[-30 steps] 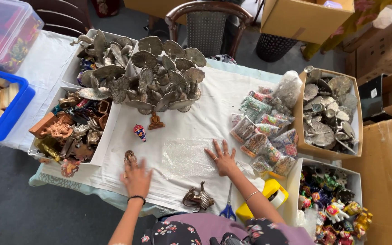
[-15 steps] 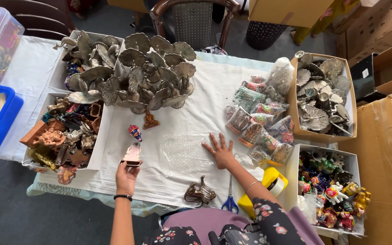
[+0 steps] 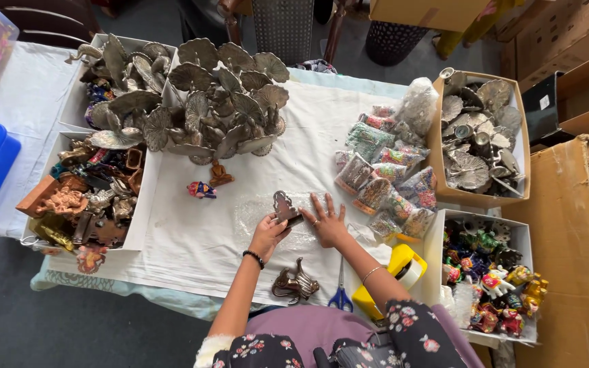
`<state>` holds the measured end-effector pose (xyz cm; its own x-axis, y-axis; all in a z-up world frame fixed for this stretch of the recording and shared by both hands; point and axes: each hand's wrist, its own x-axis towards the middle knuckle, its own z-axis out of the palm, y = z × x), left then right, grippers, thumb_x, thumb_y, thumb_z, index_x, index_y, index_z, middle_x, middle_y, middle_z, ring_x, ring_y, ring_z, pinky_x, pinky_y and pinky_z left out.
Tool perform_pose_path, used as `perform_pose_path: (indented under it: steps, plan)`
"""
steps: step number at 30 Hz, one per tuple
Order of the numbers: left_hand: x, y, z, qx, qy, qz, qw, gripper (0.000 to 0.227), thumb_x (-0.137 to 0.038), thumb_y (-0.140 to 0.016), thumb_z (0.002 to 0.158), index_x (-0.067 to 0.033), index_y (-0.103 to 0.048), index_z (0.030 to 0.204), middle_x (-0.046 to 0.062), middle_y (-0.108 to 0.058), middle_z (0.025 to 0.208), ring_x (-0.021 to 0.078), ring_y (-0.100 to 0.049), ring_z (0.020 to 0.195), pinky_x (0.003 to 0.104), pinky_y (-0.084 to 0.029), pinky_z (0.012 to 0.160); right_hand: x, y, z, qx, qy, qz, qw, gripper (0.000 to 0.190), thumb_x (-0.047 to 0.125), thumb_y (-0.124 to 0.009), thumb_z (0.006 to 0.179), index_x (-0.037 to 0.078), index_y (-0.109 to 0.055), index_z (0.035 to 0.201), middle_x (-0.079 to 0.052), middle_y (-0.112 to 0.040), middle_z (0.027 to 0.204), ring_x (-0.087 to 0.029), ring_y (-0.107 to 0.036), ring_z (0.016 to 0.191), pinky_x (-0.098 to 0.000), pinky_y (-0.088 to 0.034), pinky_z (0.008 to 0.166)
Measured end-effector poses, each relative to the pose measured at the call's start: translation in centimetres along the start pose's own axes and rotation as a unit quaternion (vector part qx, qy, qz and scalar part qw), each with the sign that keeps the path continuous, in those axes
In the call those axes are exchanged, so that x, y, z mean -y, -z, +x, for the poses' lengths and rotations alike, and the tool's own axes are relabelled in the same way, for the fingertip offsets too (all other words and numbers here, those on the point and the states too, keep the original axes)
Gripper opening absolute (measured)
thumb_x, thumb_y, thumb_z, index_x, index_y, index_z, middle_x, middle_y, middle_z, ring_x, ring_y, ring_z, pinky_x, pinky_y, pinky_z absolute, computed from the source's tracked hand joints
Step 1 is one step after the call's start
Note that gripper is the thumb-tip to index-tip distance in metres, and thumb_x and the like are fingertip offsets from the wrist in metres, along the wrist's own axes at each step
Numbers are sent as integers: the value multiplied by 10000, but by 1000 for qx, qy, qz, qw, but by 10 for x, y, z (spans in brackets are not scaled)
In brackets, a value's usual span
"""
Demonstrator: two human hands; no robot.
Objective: The person sits at a table covered with a white cloth and wraps small decorative figurines in bubble wrap. They carefully fold the plastic around each item, secure it with tape from a yellow dispenser, and place the wrapped packages into a cardboard box.
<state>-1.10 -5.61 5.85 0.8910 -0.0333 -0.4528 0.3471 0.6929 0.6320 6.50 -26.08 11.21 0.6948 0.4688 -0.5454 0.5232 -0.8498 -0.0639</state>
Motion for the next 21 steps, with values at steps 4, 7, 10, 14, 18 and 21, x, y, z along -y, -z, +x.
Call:
perform_pose_path:
  steps: [4, 7, 10, 14, 18, 21]
  plan:
    - [24, 15, 16, -44, 34, 108, 993, 466, -41, -688, 913, -16, -508, 1342, 101, -690, 1205, 171, -679, 1060, 321, -601, 939, -4, 0, 5, -17, 8, 5, 1000, 1099, 24, -649, 838, 515, -39, 1609, -9, 238, 1707, -424, 230, 1545, -772, -7, 1158]
    - [39, 33, 20, -50, 46, 211, 975, 452, -55, -691, 908, -15, -550, 1335, 102, -709, 1217, 164, -689, 1053, 301, -599, 900, -2, 7, -2, -2, 7, 5, 1000, 1142, -2, -653, 807, 513, -32, 1616, -14, 237, 1712, -420, 222, 1552, -759, -15, 1166]
    - [39, 37, 23, -55, 40, 264, 962, 451, -70, -707, 913, -11, -579, 1341, 123, -716, 1223, 171, -682, 1035, 305, -580, 855, -8, 11, -3, 9, 14, 22, 1000, 1186, -51, -645, 761, 508, -53, 1623, -12, 198, 1729, -406, 196, 1565, -747, -32, 1171]
    - [50, 44, 28, -77, 7, 306, 949, 458, -70, -751, 920, -14, -606, 1351, 104, -706, 1246, 129, -677, 1089, 267, -560, 888, -15, 29, -20, -5, 29, 71, 997, 1057, -98, -621, 749, 438, -264, 1587, -9, -88, 1715, -375, 26, 1578, -733, -126, 1156]
    - [42, 30, 25, -84, 56, 237, 966, 456, -80, -701, 903, -42, -567, 1337, 98, -709, 1215, 156, -693, 1018, 312, -623, 814, -10, 85, -82, -66, 106, 212, 969, 727, 3, -663, 847, 292, -495, 1492, -55, -469, 1524, -343, -360, 1431, -592, -354, 1119]
    - [54, 43, 34, -93, 42, 266, 959, 437, -68, -713, 910, -18, -589, 1326, 123, -730, 1207, 174, -699, 1017, 297, -606, 807, 18, 172, -179, -258, 347, 438, 788, 396, 58, -664, 947, 108, -669, 1339, -91, -727, 1322, -282, -717, 1200, -368, -561, 1007]
